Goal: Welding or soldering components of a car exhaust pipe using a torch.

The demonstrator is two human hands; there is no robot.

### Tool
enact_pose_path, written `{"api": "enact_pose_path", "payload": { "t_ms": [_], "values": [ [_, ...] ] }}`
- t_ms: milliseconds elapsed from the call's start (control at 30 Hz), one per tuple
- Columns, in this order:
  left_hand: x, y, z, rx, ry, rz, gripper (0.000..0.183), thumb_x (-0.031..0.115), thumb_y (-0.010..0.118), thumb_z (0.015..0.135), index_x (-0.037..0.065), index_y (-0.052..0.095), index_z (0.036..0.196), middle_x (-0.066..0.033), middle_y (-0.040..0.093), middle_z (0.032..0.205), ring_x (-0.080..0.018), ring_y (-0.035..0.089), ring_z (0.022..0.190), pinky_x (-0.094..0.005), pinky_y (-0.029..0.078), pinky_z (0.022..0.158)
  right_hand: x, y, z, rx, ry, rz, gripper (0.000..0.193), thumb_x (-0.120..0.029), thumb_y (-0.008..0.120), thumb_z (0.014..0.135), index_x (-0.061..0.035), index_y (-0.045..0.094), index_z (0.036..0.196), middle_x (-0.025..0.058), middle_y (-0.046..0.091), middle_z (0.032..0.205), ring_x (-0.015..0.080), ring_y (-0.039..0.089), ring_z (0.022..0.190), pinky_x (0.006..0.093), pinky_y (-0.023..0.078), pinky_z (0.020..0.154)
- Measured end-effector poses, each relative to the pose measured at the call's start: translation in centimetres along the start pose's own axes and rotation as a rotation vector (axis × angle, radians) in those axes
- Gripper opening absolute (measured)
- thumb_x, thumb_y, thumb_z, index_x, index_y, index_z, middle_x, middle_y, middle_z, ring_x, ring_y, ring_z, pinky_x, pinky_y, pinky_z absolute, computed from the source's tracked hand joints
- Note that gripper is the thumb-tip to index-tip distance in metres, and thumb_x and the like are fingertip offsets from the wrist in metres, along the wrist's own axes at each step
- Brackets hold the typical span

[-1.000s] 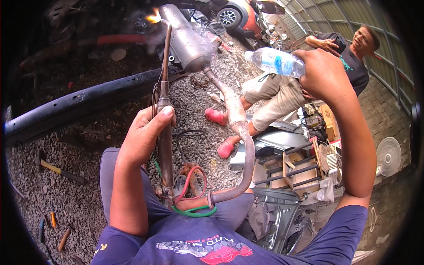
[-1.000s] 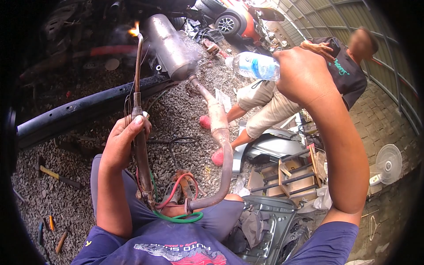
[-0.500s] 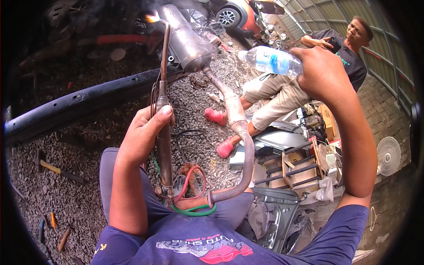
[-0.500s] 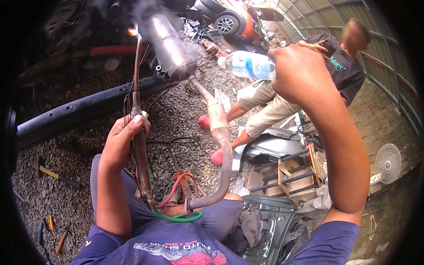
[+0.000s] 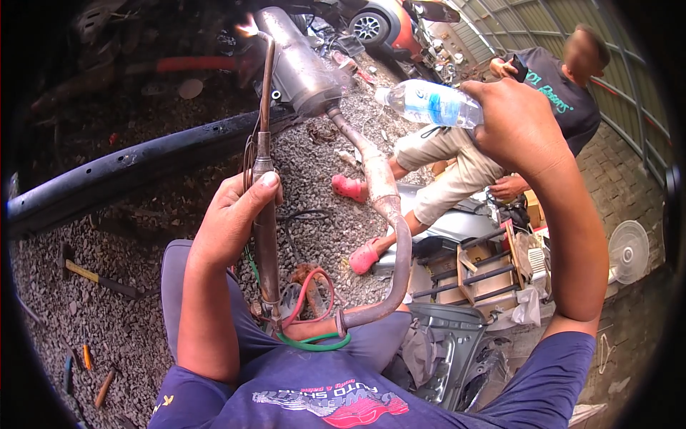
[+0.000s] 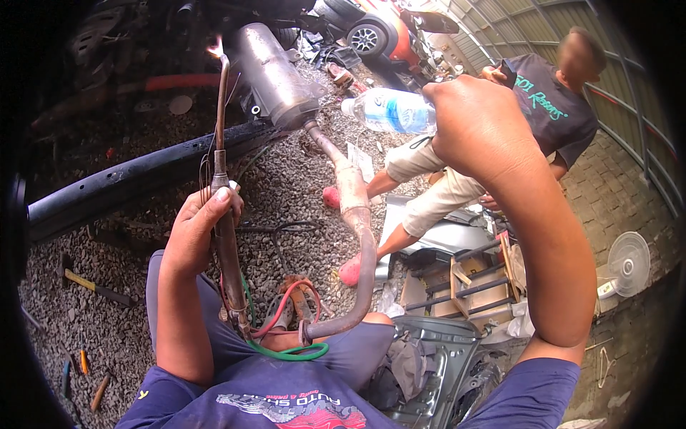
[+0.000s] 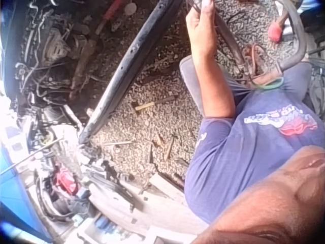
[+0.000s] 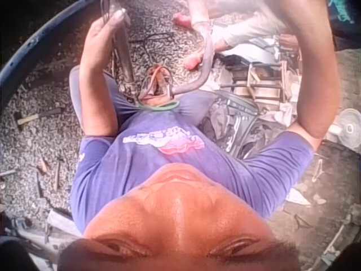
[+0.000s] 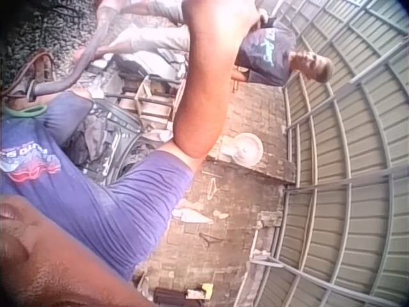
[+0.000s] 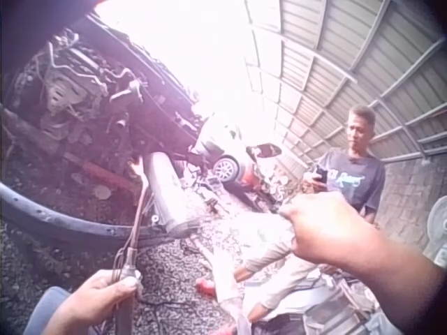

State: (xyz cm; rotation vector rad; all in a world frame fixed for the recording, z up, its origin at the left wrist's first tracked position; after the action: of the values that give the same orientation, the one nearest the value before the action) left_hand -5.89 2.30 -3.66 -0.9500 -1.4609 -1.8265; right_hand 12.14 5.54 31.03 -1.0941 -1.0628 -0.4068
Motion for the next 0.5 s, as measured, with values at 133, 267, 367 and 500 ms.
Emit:
{"api": "enact_pose_path", "payload": {
  "t_ms": [133,267,367,500],
  "values": [
    [0.1,0.1,0.0,0.001,0.004,0.005,0.043,0.041,0.072,0.11,0.002,0.072,0.126,0.0002,0.07,0.097,-0.008,0.061,0.087,-0.0271,0.048,0.08,0.4,0.3,0.1,0.033,-0.003,0.006,0.035,-0.009,0.076,0.081,-0.006,0.082,0.116,0.0205,0.081,0.103,0.0389,0.079,0.104,0.0492,0.062,0.096],
    [0.1,0.0,0.0,0.003,0.005,0.004,0.044,0.042,0.072,0.11,0.001,0.072,0.126,0.0001,0.07,0.097,-0.0081,0.061,0.087,-0.0274,0.048,0.079,0.8,0.4,0.1,0.1,-0.044,-0.038,0.038,-0.008,0.076,0.08,-0.0072,0.083,0.117,0.0212,0.081,0.102,0.0398,0.08,0.103,0.0507,0.062,0.095],
    [0.0,0.1,0.1,-0.001,0.008,0.011,0.045,0.043,0.071,0.109,0.001,0.072,0.126,0.0,0.069,0.096,-0.0083,0.061,0.087,-0.0275,0.048,0.079,1.0,0.1,0.2,0.005,0.051,-0.021,0.04,-0.008,0.075,0.08,-0.0074,0.083,0.12,0.0218,0.081,0.103,0.0407,0.08,0.103,0.0514,0.063,0.094],
    [0.0,0.1,0.1,0.002,0.006,0.023,0.045,0.044,0.072,0.109,0.001,0.072,0.125,-0.0001,0.069,0.096,-0.0085,0.06,0.086,-0.0275,0.048,0.079,1.3,0.4,0.3,-0.025,0.087,-0.024,0.042,-0.008,0.076,0.08,-0.0071,0.082,0.122,0.0224,0.081,0.104,0.0412,0.08,0.104,0.0513,0.063,0.094]
  ]
}}
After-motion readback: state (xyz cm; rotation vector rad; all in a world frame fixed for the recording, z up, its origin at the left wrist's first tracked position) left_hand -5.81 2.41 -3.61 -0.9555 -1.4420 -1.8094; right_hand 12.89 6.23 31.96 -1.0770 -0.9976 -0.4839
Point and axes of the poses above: each hand's wrist, its own z-axis towards the middle knuckle, its own y-axis out of the palm, x = y × z, the point moved 6 cm from there along z, towards the middle knuckle
